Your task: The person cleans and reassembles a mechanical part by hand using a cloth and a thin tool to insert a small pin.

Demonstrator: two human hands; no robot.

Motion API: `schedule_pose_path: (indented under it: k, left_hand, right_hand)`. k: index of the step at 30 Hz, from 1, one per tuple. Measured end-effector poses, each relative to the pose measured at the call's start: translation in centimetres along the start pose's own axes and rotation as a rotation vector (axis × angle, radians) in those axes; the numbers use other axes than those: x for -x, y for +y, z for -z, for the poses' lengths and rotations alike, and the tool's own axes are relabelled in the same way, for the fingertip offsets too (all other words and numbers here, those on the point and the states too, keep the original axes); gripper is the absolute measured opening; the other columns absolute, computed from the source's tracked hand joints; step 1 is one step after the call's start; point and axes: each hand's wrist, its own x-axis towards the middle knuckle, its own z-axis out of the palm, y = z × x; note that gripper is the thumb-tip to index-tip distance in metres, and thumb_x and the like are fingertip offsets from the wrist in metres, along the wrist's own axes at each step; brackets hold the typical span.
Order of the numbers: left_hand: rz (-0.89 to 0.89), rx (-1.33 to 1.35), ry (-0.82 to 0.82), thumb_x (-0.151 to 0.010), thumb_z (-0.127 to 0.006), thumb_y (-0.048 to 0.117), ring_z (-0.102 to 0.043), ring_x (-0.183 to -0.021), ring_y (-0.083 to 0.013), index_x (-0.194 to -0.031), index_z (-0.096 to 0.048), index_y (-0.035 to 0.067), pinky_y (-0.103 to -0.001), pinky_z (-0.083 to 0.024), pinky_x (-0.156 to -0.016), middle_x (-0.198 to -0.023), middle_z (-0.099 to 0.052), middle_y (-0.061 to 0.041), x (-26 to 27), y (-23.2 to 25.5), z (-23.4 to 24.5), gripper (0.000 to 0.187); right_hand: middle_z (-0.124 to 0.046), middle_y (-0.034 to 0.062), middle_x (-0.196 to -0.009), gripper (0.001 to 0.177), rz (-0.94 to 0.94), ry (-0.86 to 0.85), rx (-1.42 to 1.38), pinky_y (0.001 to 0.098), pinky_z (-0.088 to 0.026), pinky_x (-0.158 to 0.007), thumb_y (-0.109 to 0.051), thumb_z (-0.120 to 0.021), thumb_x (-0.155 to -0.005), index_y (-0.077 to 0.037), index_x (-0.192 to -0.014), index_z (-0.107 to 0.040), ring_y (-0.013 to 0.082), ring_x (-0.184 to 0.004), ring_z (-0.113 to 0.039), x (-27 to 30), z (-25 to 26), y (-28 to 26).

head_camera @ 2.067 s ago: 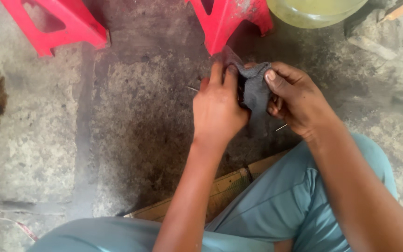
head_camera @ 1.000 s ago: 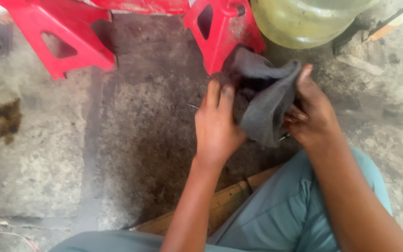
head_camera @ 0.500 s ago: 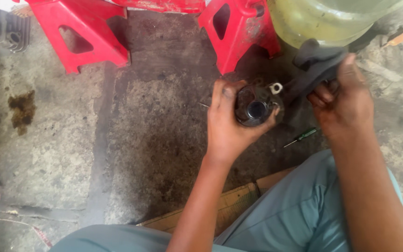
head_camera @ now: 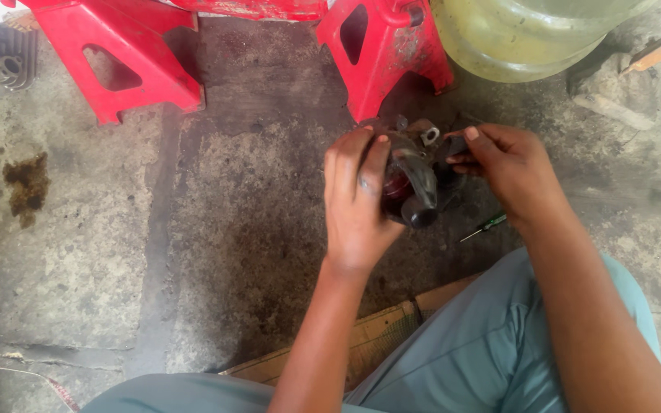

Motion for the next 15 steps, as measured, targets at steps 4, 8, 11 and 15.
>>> schedule_pose_path:
  k: [4,8,11,15]
  left_hand:
    - [-0.125,-0.124,-0.079,-0.079,-0.082,0.001,-0.055,-0.130,-0.0448,-0.141,-0.050,0.002,-0.051,-0.052,-0.106,-0.141,-0.050,-0.020,0.3,-0.7,0.6,0.069]
    - [-0.178,-0.219,-0.127,-0.075,-0.078,-0.003,-0.055,-0.127,-0.0452,-0.139,-0.052,0.001,-0.053,-0.052,-0.106,-0.140,-0.051,-0.020,0.5,-1.3,0.7,0.068]
    - [-0.190,-0.264,-0.143,-0.072,-0.077,-0.003,-0.054,-0.123,-0.0454,-0.138,-0.053,0.000,-0.055,-0.053,-0.104,-0.139,-0.051,-0.021,0.7,-1.4,0.6,0.070]
    - [-0.177,-0.262,-0.126,-0.071,-0.077,-0.005,-0.053,-0.123,-0.0457,-0.139,-0.052,0.000,-0.055,-0.053,-0.104,-0.140,-0.050,-0.021,0.8,-1.3,0.4,0.072]
  right_hand:
    - [-0.066,0.0049,-0.085,0.022,0.060,-0.013,0.131,0.0240,-0.045,-0.071,-0.017,-0.068,-0.105,0.003,-0.100,-0.074,0.0103,-0.078,-0.057,-0.7,-0.2,0.9]
    - [-0.057,0.0007,-0.086,0.024,0.166,-0.040,0.035,0.0258,-0.041,-0.067,-0.001,-0.078,-0.094,-0.003,-0.084,-0.056,0.0105,-0.078,-0.050,-1.8,-0.8,2.0]
    - [-0.056,0.0013,-0.094,0.032,0.240,-0.023,-0.054,0.0254,-0.047,-0.071,0.011,-0.072,-0.085,-0.009,-0.096,-0.050,0.0123,-0.086,-0.054,-1.9,-0.8,1.9]
    - [-0.058,0.0062,-0.128,0.047,0.289,-0.076,-0.169,0.0281,-0.056,-0.088,0.020,-0.061,-0.081,-0.011,-0.114,-0.051,0.0173,-0.114,-0.060,-1.8,-0.3,0.3]
